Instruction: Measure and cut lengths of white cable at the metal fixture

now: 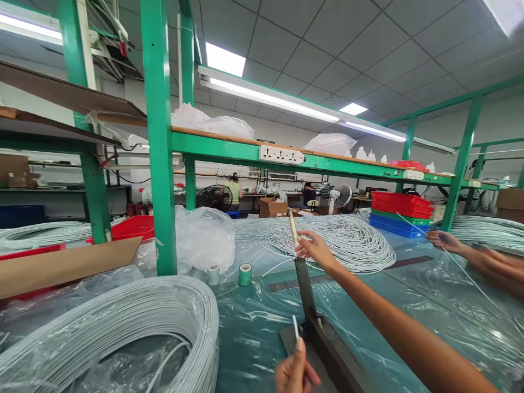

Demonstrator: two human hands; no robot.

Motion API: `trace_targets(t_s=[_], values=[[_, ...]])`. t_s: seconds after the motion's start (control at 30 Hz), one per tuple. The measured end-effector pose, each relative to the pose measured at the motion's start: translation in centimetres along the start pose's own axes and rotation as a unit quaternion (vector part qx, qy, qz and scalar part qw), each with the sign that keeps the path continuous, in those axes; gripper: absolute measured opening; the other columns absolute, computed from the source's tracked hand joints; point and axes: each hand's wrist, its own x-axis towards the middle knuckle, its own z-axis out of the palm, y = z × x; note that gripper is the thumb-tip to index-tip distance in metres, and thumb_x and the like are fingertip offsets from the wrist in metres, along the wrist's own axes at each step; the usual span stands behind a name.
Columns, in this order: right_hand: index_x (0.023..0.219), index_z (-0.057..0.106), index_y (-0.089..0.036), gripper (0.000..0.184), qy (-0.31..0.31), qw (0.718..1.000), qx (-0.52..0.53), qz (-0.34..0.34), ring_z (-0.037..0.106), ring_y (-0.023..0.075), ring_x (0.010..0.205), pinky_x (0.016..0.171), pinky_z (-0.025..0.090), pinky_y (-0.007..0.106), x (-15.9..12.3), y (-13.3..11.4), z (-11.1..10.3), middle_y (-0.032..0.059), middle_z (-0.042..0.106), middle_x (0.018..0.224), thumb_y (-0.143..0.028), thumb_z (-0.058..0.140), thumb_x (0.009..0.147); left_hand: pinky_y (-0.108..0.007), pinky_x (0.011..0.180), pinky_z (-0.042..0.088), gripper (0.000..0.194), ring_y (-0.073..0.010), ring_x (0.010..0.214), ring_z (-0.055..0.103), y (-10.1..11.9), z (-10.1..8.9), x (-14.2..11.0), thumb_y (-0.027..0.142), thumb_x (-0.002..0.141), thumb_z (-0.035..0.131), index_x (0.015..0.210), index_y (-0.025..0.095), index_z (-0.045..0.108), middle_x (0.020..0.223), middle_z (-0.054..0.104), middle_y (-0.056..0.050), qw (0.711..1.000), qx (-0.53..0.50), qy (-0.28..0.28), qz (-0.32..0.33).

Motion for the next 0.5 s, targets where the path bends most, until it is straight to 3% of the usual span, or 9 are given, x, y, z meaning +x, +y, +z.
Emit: trace_targets(t_s=[0.07,0.13,0.23,0.3,0.37,0.43,0.5], values=[[0.086,0.052,-0.012,0.028,-0.039,0.999,-0.029,-0.008,0.048,0.007,0.037,0.039,0.032,0.016,-3.7,0.4,-0.5,-0.0016,0.055,0.047,-0.035,0.054,0.071,-0.021,0.036,0.009,0.059,-0.003,0.027,0.013,1.9,-0.6,-0.3,0.077,0.042,0.046,0.03,0.019,0.044,0.024,0.018,0.01,0.998,-0.055,-0.011,0.005],[0.082,0.055,-0.01,0.031,-0.152,0.987,-0.051,0.024,0.047,0.0077,0.035,0.038,0.033,0.017,-8.0,1.0,-0.6,0.0002,0.055,0.046,-0.039,0.052,0.071,-0.019,0.035,0.01,0.055,-0.0021,0.027,0.014,3.8,-0.9,-0.7,0.072,0.044,0.052,0.035,0.018,0.045,0.026,0.02,0.01,0.993,-0.117,-0.003,0.035],[0.107,0.049,-0.014,0.046,-0.33,0.939,-0.031,0.097,0.049,0.0059,0.039,0.04,0.035,0.016,-13.8,2.1,0.0,0.0012,0.059,0.057,-0.041,0.054,0.07,-0.017,0.036,0.016,0.05,-0.0013,0.031,0.019,6.2,-0.3,-1.9,0.064,0.048,0.059,0.039,0.016,0.047,0.028,0.024,0.01,0.978,-0.181,0.03,0.094],[0.12,0.037,-0.016,0.062,-0.34,0.929,0.036,0.139,0.048,0.0038,0.04,0.04,0.032,0.013,-16.3,2.9,0.7,0.0019,0.06,0.062,-0.04,0.058,0.067,-0.016,0.038,0.022,0.048,-0.0019,0.034,0.024,7.2,0.5,-2.8,0.061,0.05,0.061,0.041,0.015,0.048,0.031,0.029,0.009,0.97,-0.206,0.049,0.117],[0.123,0.032,-0.014,0.071,-0.289,0.932,0.122,0.182,0.048,0.0037,0.041,0.04,0.029,0.013,-17.7,3.6,1.2,0.0026,0.06,0.061,-0.042,0.059,0.064,-0.016,0.041,0.027,0.045,-0.0031,0.039,0.028,7.7,1.6,-3.5,0.059,0.054,0.06,0.045,0.016,0.05,0.036,0.034,0.008,0.961,-0.233,0.054,0.136],[0.114,0.042,-0.011,0.068,-0.253,0.925,0.177,0.223,0.048,0.0039,0.042,0.041,0.028,0.013,-18.3,4.5,1.6,0.001,0.058,0.057,-0.044,0.062,0.059,-0.016,0.043,0.029,0.041,-0.004,0.042,0.03,8.0,2.7,-3.9,0.056,0.056,0.061,0.049,0.017,0.051,0.04,0.038,0.007,0.951,-0.264,0.043,0.152],[0.09,0.056,-0.009,0.054,-0.252,0.922,0.177,0.233,0.045,0.002,0.043,0.042,0.027,0.012,-18.8,5.4,2.1,-0.0014,0.054,0.054,-0.042,0.069,0.05,-0.017,0.044,0.029,0.038,-0.0045,0.042,0.03,8.3,3.8,-4.2,0.053,0.057,0.062,0.051,0.017,0.051,0.042,0.038,0.007,0.944,-0.285,0.021,0.166]])
